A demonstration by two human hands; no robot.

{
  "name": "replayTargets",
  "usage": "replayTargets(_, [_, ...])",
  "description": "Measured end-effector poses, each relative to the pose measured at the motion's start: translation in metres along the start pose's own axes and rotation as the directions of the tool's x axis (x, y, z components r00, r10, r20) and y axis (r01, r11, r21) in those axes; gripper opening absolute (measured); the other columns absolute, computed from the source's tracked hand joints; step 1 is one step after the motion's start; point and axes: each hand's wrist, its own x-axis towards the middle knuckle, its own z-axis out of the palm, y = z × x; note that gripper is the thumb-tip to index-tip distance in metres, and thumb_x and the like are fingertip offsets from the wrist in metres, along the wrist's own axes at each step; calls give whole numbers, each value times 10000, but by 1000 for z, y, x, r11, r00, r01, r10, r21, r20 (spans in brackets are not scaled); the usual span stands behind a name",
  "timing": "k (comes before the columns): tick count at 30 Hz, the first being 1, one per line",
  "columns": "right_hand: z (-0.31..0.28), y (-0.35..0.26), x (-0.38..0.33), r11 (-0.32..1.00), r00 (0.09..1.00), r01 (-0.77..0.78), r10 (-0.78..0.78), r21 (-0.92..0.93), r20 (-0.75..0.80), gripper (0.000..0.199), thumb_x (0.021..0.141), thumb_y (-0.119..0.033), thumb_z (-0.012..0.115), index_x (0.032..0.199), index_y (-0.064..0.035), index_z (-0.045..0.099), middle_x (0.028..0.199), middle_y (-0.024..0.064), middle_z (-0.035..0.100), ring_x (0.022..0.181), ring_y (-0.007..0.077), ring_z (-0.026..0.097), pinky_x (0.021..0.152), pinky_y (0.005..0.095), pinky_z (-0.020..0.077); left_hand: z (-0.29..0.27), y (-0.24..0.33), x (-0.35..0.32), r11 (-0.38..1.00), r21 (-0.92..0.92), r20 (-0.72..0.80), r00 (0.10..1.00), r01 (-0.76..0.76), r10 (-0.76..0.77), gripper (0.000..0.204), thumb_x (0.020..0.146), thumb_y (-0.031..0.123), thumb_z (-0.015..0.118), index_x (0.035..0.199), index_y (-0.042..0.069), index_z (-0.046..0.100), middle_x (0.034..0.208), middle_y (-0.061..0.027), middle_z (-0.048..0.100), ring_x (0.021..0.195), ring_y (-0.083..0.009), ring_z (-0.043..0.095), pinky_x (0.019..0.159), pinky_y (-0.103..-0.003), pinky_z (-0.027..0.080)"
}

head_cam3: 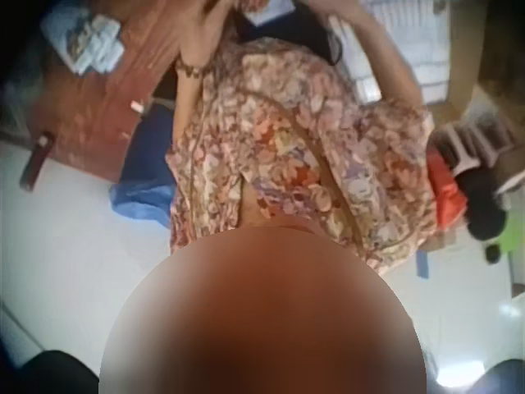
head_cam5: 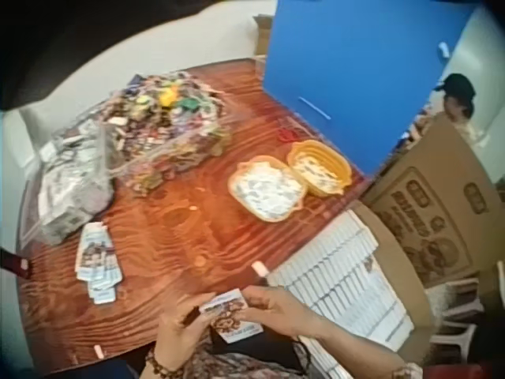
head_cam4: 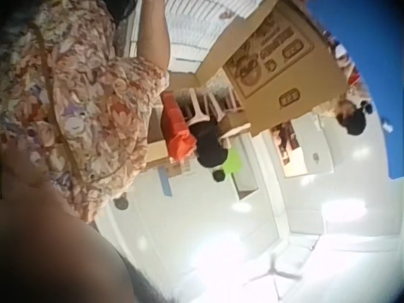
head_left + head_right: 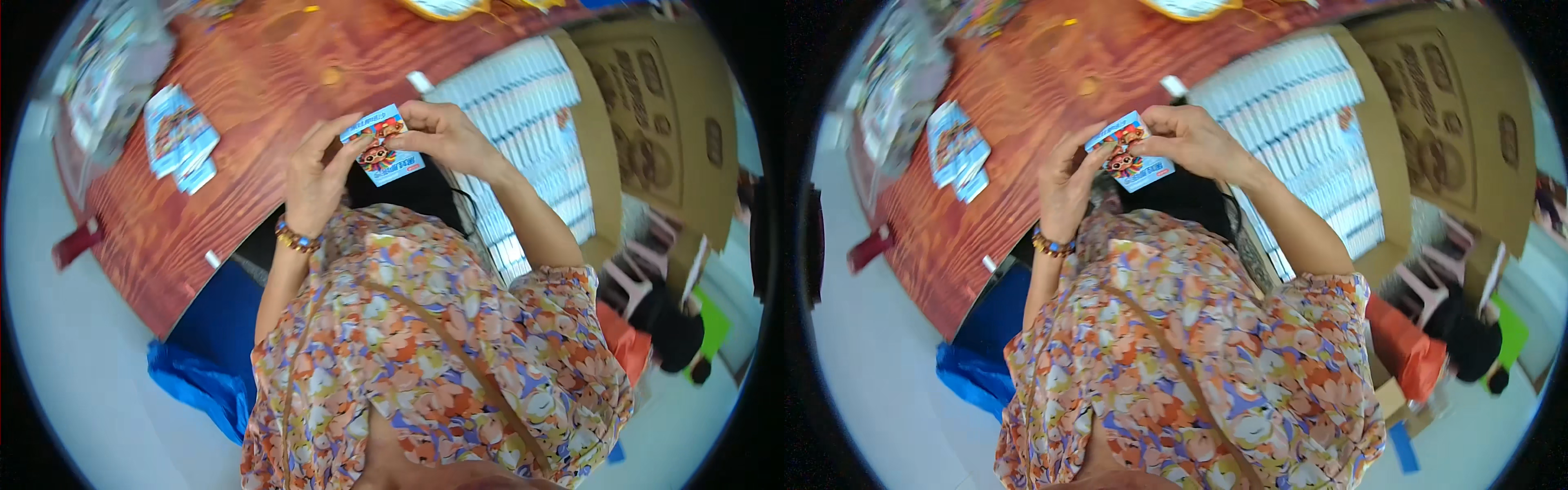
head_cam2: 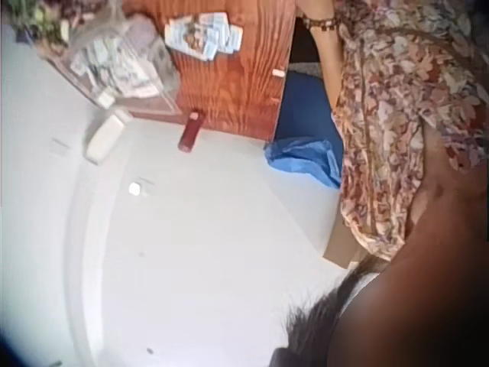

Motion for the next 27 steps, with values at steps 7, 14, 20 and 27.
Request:
replayTargets(7, [-205, 18, -165, 592, 648, -710, 337, -382, -683, 422, 863, -362, 676, 1111, -22, 719, 960, 114, 736, 854, 200, 705, 749, 331, 540, -3, 2, -1, 993, -37, 132, 986, 110, -104, 493, 910, 43, 689, 1374, 6, 530, 1134, -105, 665, 941, -158, 670, 804, -286, 553])
replayTargets(14, [-245, 103, -177, 131, 236, -960, -83, -245, -968, 432, 871, -409, 640, 1253, -207, 652, 1146, 167, 700, 1062, 388, 661, 889, 506, 524, -4, 6, -4, 994, -48, 85, 992, 97, -92, 440, 927, 26, 666, 1355, 32, 563, 1130, -90, 663, 941, -137, 656, 805, -273, 541])
replayTargets(20, [-282, 136, -154, 144, 235, -962, -10, -234, -972, 368, 885, -368, 613, 1203, -194, 679, 1133, 154, 707, 1061, 364, 670, 894, 496, 530, -19, 15, -7, 990, 106, 58, 993, 94, -100, 426, 942, 5, 639, 1361, 24, 562, 1137, -101, 660, 966, -137, 656, 831, -279, 541])
replayTargets(27, [-304, 153, -170, 261, 501, -846, 92, -464, -861, 383, 848, -332, 700, 1164, -115, 688, 1026, 153, 714, 950, 325, 679, 814, 438, 520, -40, -4, -21, 979, 130, -27, 988, 156, -154, 433, 960, 19, 627, 1384, 23, 539, 1132, -104, 667, 967, -132, 645, 834, -276, 532])
